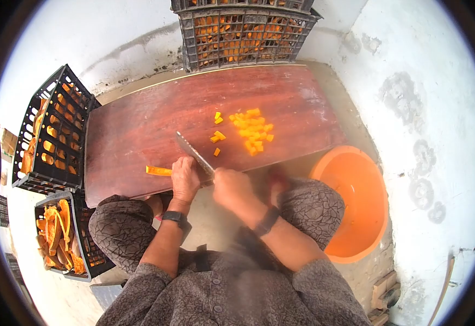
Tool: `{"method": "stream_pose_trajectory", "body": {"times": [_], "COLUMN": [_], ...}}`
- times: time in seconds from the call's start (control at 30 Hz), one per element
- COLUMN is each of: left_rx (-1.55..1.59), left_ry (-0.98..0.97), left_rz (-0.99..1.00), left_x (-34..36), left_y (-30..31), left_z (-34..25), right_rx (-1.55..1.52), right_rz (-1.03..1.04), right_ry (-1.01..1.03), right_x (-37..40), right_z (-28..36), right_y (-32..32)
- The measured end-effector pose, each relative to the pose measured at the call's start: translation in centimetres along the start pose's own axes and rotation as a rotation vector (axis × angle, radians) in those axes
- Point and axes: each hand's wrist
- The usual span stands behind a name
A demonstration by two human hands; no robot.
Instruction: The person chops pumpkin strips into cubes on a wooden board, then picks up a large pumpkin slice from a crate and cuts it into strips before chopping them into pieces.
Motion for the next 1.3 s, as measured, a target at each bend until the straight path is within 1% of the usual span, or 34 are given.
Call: {"method": "stream_pose_trajectory", "body": {"times": [0.07, 0.17, 0.27, 0.33, 0.37, 0.43, 0.47, 0.53, 0.57, 0.63, 0.7, 0.77, 0.8, 0.87, 1.0, 1.1, 1.17, 1.2, 1.27, 1.3], "left_rx": [0.004, 0.033, 0.012, 0.022, 0.021, -0.048, -0.049, -0.151, -0.155, -0.187, -0.222, -0.341, -0.343, -0.442, -0.499, -0.504, -0.498, -0.499, -0.475, -0.476], "left_ry": [0.018, -0.012, -0.029, 0.061, 0.060, -0.008, -0.009, 0.092, 0.093, 0.305, 0.341, 0.483, 0.483, 0.557, 0.525, 0.527, 0.558, 0.557, 0.505, 0.509], "left_rz": [0.022, 0.009, -0.010, 0.006, 0.009, -0.119, -0.117, -0.242, -0.241, -0.194, -0.206, 0.060, 0.061, 0.116, 0.107, 0.159, 0.213, 0.213, 0.126, 0.124], "left_x": [0.0, -0.4, -0.9, -1.0, -0.9, -0.8, -0.9, -1.1, -1.1, -1.7, -2.0, -2.0, -2.1, -2.4, -2.1, -2.2, -2.6, -2.5, -1.9, -1.7], "left_y": [0.2, 0.0, -0.3, 0.0, 0.2, 0.5, 0.7, 1.4, 1.8, 3.3, 4.0, 4.6, 5.0, 5.7, 5.9, 6.4, 6.7, 6.5, 5.9, 5.6], "left_z": [-0.2, 0.0, 0.2, 0.2, 0.2, 0.1, 0.2, 0.3, 0.5, 0.0, 0.3, 0.7, 0.4, -0.5, -0.1, -0.3, -1.0, -1.2, -1.1, -0.9], "right_rx": [-0.002, 0.016, -0.016, -0.028, -0.043, -0.060, -0.074, -0.070, -0.061, -0.059, -0.059, -0.064, -0.066, -0.057, -0.052, -0.061, -0.045, -0.046, -0.062, -0.062], "right_rz": [-0.012, -0.056, -0.106, -0.092, -0.079, -0.071, -0.061, -0.061, -0.064, -0.059, -0.053, -0.037, -0.036, -0.007, -0.008, -0.022, 0.043, 0.042, 0.022, 0.024], "right_ry": [-0.011, -0.035, -0.125, -0.118, -0.109, -0.094, -0.076, -0.063, -0.050, -0.028, -0.007, 0.026, 0.026, 0.029, 0.014, -0.014, -0.015, -0.015, 0.034, 0.037], "right_x": [-0.5, -0.8, -0.3, 0.1, 0.3, 0.5, 0.6, 1.0, 1.1, 1.1, 1.0, 0.9, 0.9, 0.8, 1.0, 1.2, 1.3, 1.4, 1.6, 1.5], "right_z": [-0.4, -1.5, -1.7, -1.5, -1.5, -1.3, -1.2, -0.8, -0.6, -0.6, -0.5, -0.5, -0.6, -0.9, -0.9, -0.6, -0.6, -0.6, -0.6, -0.6], "right_y": [0.1, 0.9, 2.3, 3.1, 3.2, 3.0, 2.7, 2.7, 2.6, 2.1, 1.9, 1.8, 1.6, 1.4, 1.3, 1.4, 1.3, 1.1, 0.7, 0.6]}}
Point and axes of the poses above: each hand's wrist, its own x-axis away from the middle knuckle, its own y-axis out of the back of the hand, z = x × y, and after that the axes turned 3 degrees about z, right-handed
